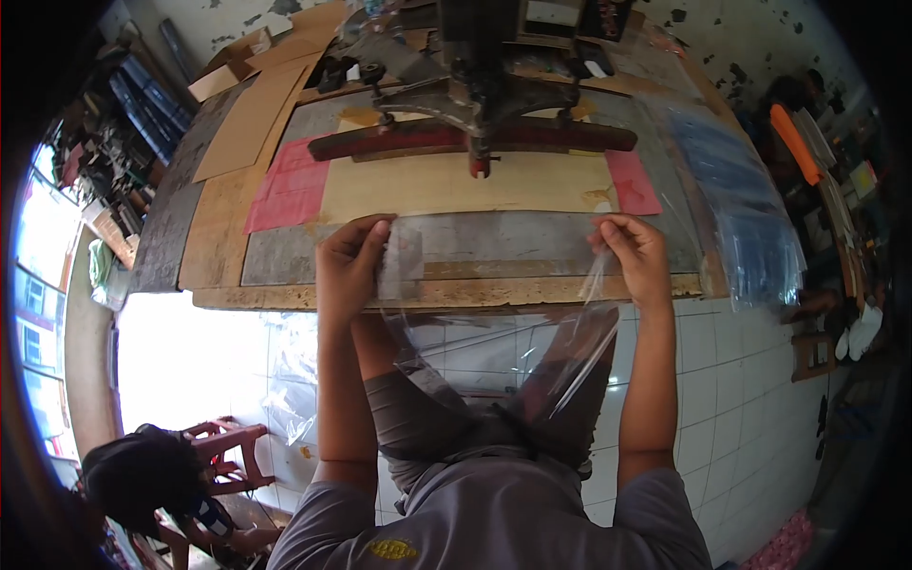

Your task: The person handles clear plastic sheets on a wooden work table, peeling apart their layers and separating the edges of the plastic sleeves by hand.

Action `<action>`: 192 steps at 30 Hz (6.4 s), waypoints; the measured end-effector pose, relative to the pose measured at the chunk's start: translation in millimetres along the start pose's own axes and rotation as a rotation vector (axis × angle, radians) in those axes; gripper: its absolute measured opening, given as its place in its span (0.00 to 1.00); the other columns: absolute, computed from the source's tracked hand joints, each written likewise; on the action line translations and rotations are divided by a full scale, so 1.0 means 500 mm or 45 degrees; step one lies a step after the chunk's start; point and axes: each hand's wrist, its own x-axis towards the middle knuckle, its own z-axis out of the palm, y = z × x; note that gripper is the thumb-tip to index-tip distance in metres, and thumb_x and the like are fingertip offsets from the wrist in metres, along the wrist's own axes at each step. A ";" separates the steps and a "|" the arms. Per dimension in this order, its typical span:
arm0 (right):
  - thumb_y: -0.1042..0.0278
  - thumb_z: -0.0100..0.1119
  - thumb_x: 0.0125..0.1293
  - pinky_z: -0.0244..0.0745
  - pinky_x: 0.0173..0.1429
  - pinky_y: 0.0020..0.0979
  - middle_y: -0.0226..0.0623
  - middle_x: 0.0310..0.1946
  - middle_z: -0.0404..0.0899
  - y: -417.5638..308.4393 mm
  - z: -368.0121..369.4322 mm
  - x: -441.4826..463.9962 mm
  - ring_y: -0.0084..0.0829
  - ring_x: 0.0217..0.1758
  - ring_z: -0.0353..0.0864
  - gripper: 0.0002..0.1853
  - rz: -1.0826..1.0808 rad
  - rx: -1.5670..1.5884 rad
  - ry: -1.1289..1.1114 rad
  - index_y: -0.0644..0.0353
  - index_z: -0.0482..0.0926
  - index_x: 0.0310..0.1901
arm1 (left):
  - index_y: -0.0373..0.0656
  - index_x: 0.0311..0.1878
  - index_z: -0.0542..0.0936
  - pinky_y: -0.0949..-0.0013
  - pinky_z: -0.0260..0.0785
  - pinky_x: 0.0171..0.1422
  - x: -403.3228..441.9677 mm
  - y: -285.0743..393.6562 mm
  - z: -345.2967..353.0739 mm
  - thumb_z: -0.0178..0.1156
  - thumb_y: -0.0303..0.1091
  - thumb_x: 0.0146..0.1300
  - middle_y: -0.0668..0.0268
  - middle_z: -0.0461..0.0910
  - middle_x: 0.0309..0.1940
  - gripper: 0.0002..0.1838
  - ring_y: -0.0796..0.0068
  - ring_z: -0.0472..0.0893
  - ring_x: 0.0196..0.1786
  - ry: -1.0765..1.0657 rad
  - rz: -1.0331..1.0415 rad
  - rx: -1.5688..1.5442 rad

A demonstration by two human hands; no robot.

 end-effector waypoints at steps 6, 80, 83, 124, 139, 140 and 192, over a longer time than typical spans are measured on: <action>0.64 0.63 0.76 0.77 0.47 0.27 0.36 0.35 0.87 0.004 -0.008 0.006 0.23 0.37 0.83 0.13 0.000 -0.020 -0.016 0.68 0.85 0.49 | 0.30 0.51 0.86 0.76 0.78 0.50 -0.002 -0.003 -0.002 0.66 0.30 0.73 0.61 0.90 0.40 0.12 0.81 0.85 0.43 -0.013 0.024 -0.075; 0.74 0.62 0.73 0.78 0.46 0.25 0.35 0.39 0.87 -0.001 -0.003 -0.006 0.22 0.40 0.84 0.08 -0.017 0.130 0.043 0.69 0.86 0.47 | 0.31 0.40 0.86 0.82 0.60 0.33 -0.005 -0.001 0.011 0.66 0.33 0.74 0.74 0.83 0.26 0.12 0.92 0.71 0.28 0.120 0.001 0.110; 0.73 0.62 0.74 0.79 0.45 0.25 0.35 0.39 0.87 0.001 -0.002 -0.006 0.23 0.39 0.84 0.09 -0.038 0.126 0.047 0.70 0.86 0.47 | 0.32 0.39 0.86 0.82 0.59 0.33 -0.005 0.000 0.017 0.66 0.33 0.74 0.75 0.82 0.26 0.12 0.92 0.70 0.28 0.137 0.005 0.073; 0.72 0.58 0.71 0.72 0.31 0.20 0.40 0.44 0.89 -0.307 -0.754 0.131 0.21 0.32 0.83 0.46 0.073 -0.441 1.060 0.68 0.34 0.77 | 0.34 0.38 0.85 0.78 0.44 0.26 -0.004 -0.004 0.019 0.65 0.35 0.75 0.80 0.72 0.20 0.12 0.93 0.59 0.22 0.184 0.051 0.100; 0.61 0.61 0.74 0.80 0.38 0.30 0.42 0.44 0.88 -0.196 -0.409 0.089 0.26 0.32 0.84 0.33 -0.003 -0.641 0.615 0.60 0.62 0.76 | 0.35 0.37 0.84 0.78 0.44 0.24 0.001 -0.014 0.013 0.65 0.34 0.75 0.80 0.71 0.19 0.12 0.93 0.59 0.21 0.178 0.053 0.132; 0.58 0.61 0.74 0.78 0.39 0.28 0.39 0.42 0.88 -0.176 -0.337 0.077 0.25 0.31 0.82 0.33 -0.006 -0.602 0.522 0.59 0.64 0.76 | 0.35 0.37 0.84 0.78 0.44 0.24 0.000 -0.014 0.012 0.65 0.34 0.75 0.80 0.71 0.19 0.12 0.93 0.59 0.20 0.181 0.044 0.128; 0.61 0.73 0.64 0.71 0.58 0.35 0.27 0.33 0.85 -0.029 -0.001 -0.001 0.31 0.45 0.82 0.08 -0.525 -0.595 -0.252 0.55 0.89 0.40 | 0.37 0.38 0.85 0.80 0.46 0.21 -0.001 -0.002 0.019 0.64 0.34 0.75 0.80 0.72 0.18 0.10 0.94 0.61 0.18 0.213 -0.031 0.054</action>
